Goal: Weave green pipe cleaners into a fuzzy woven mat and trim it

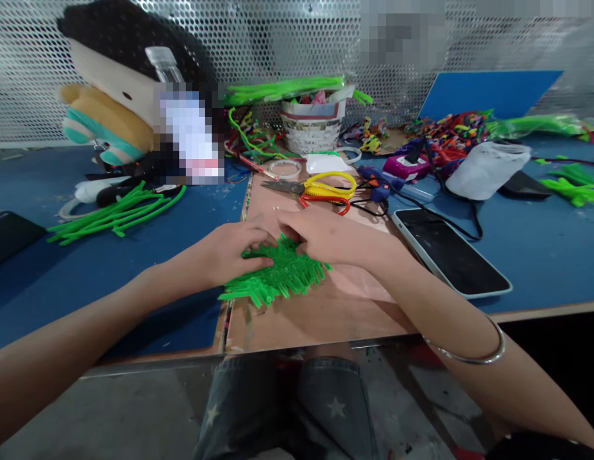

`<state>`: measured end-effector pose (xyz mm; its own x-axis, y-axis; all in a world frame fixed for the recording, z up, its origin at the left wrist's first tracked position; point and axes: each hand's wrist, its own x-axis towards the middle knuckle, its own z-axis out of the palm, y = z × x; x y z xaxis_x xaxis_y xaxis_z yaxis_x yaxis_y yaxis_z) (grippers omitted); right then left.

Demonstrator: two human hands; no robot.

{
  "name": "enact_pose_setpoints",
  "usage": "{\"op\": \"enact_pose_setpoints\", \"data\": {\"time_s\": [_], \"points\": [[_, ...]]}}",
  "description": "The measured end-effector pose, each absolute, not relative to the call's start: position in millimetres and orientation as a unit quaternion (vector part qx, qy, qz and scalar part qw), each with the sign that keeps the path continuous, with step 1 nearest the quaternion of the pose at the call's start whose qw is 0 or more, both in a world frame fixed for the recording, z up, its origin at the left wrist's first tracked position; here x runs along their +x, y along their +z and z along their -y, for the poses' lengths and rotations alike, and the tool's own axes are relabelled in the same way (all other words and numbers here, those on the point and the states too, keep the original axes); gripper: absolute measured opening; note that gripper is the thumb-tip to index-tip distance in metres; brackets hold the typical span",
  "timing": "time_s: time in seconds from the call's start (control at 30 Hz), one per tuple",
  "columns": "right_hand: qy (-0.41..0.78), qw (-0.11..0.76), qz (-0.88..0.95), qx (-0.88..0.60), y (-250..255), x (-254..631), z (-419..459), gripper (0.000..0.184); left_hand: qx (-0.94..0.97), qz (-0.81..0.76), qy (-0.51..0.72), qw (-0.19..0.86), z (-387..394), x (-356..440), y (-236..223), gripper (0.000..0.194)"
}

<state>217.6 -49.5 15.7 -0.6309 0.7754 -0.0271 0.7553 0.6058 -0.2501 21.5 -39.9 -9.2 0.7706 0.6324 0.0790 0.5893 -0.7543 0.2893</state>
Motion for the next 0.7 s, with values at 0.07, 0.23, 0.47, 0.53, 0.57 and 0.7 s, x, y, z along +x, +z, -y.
{"op": "enact_pose_setpoints", "data": {"time_s": [0.07, 0.23, 0.47, 0.53, 0.57, 0.7], "points": [[0.117, 0.039, 0.898, -0.423, 14.4, 218.7, 48.8, 0.017, 0.934, -0.325, 0.085, 0.124, 39.9, 21.7, -9.2, 0.024], [0.106, 0.028, 0.902, -0.419, 14.7, 215.6, 50.3, 0.020, 0.936, -0.316, 0.095, 0.123, 39.2, 21.4, -9.9, 0.022], [0.100, -0.006, 0.903, -0.417, 17.6, 210.2, 51.8, 0.016, 0.938, -0.306, 0.094, 0.133, 38.2, 20.8, -9.6, 0.021], [0.104, -0.015, 0.898, -0.427, 18.0, 209.6, 51.7, 0.017, 0.938, -0.306, 0.096, 0.135, 38.5, 21.0, -9.1, 0.021], [0.108, -0.020, 0.895, -0.431, 18.3, 209.6, 51.6, 0.017, 0.937, -0.306, 0.098, 0.136, 38.8, 21.2, -9.0, 0.021], [0.115, -0.010, 0.892, -0.438, 20.5, 212.5, 51.5, 0.019, 0.936, -0.316, 0.094, 0.124, 39.4, 21.3, -9.8, 0.022]]}}
